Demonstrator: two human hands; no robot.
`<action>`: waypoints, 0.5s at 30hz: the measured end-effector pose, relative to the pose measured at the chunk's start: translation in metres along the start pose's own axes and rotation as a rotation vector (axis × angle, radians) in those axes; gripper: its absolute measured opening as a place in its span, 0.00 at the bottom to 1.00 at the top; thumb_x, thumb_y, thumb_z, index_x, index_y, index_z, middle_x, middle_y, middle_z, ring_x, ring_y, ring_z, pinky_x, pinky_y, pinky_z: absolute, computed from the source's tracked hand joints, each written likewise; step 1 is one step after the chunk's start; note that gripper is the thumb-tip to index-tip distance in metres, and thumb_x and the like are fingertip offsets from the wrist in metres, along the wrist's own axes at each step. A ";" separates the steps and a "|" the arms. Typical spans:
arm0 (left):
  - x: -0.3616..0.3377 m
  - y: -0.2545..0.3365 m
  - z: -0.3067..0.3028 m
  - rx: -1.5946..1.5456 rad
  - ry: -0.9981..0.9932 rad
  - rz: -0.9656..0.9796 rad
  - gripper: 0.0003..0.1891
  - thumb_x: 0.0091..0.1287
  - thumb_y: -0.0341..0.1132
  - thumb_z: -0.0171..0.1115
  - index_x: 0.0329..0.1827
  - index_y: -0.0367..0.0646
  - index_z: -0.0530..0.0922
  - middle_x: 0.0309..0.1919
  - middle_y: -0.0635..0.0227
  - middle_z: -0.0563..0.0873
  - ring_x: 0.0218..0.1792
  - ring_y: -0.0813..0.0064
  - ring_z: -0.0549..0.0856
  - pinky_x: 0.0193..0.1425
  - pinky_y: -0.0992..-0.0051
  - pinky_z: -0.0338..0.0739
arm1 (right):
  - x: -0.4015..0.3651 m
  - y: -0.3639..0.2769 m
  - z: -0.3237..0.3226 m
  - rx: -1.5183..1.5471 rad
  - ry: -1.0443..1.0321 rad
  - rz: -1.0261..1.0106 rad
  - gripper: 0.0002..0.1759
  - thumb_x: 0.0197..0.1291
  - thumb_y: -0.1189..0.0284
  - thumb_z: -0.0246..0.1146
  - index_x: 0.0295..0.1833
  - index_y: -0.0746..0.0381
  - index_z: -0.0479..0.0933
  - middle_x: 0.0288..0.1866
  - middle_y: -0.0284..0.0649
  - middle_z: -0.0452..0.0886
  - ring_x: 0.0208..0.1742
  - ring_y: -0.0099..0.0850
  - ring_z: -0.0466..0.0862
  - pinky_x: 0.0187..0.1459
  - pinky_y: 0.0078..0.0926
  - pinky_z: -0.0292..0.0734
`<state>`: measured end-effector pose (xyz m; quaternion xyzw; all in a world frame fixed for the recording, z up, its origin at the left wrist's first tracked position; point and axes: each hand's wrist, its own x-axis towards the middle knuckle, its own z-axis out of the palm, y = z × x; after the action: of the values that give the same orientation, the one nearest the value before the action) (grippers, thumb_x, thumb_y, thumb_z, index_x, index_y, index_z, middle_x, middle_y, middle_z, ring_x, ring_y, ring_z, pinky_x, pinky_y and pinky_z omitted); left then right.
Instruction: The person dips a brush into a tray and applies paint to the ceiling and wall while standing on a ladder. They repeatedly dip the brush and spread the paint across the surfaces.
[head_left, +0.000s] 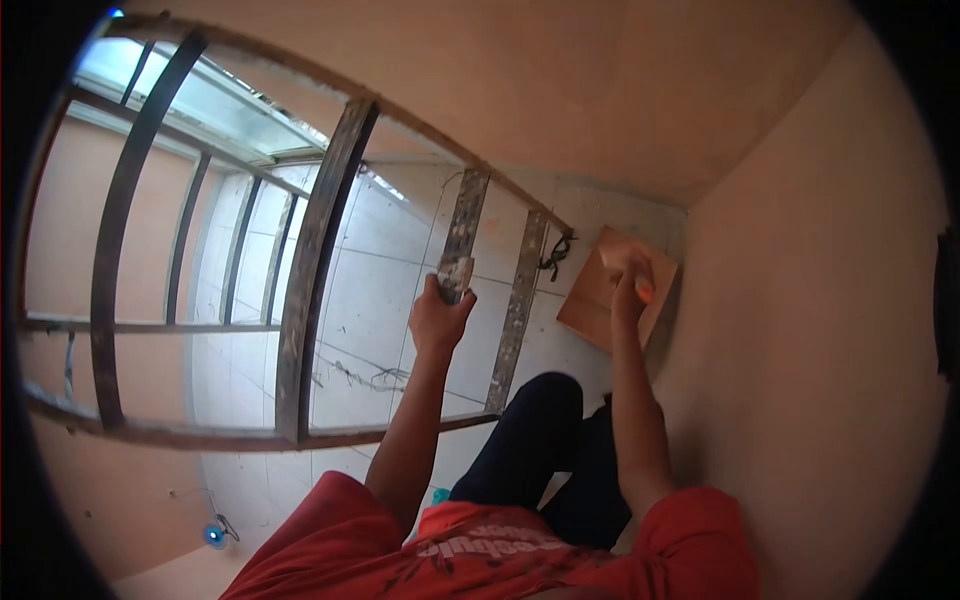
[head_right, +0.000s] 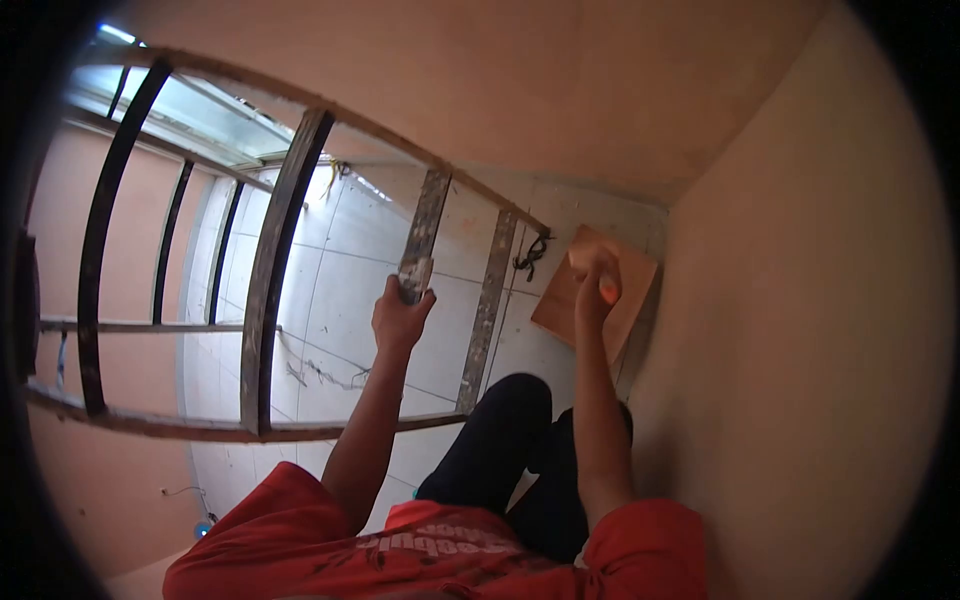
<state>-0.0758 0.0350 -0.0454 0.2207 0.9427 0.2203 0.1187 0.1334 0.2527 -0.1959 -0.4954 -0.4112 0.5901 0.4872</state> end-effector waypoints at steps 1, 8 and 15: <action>-0.002 0.000 0.001 0.051 0.006 0.000 0.27 0.57 0.53 0.71 0.49 0.42 0.75 0.39 0.45 0.89 0.44 0.40 0.87 0.49 0.48 0.80 | 0.000 0.003 -0.001 0.021 0.010 -0.037 0.14 0.75 0.68 0.60 0.58 0.64 0.80 0.50 0.36 0.83 0.37 0.21 0.81 0.33 0.20 0.78; 0.002 -0.010 0.004 0.029 -0.051 -0.003 0.30 0.58 0.57 0.71 0.53 0.42 0.77 0.44 0.47 0.89 0.49 0.44 0.88 0.54 0.50 0.81 | 0.000 -0.038 0.007 -0.007 -0.019 -0.281 0.13 0.75 0.67 0.59 0.55 0.65 0.80 0.49 0.35 0.84 0.37 0.22 0.82 0.34 0.20 0.78; 0.002 -0.017 0.007 -0.087 0.003 0.013 0.32 0.56 0.61 0.72 0.47 0.38 0.81 0.42 0.47 0.90 0.49 0.46 0.88 0.52 0.52 0.81 | 0.008 -0.054 -0.007 0.117 -0.226 -0.191 0.11 0.73 0.69 0.61 0.50 0.65 0.81 0.46 0.36 0.85 0.32 0.22 0.82 0.30 0.21 0.78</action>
<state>-0.0813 0.0247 -0.0596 0.2212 0.9310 0.2622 0.1251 0.1490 0.2703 -0.1458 -0.3550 -0.4736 0.6160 0.5198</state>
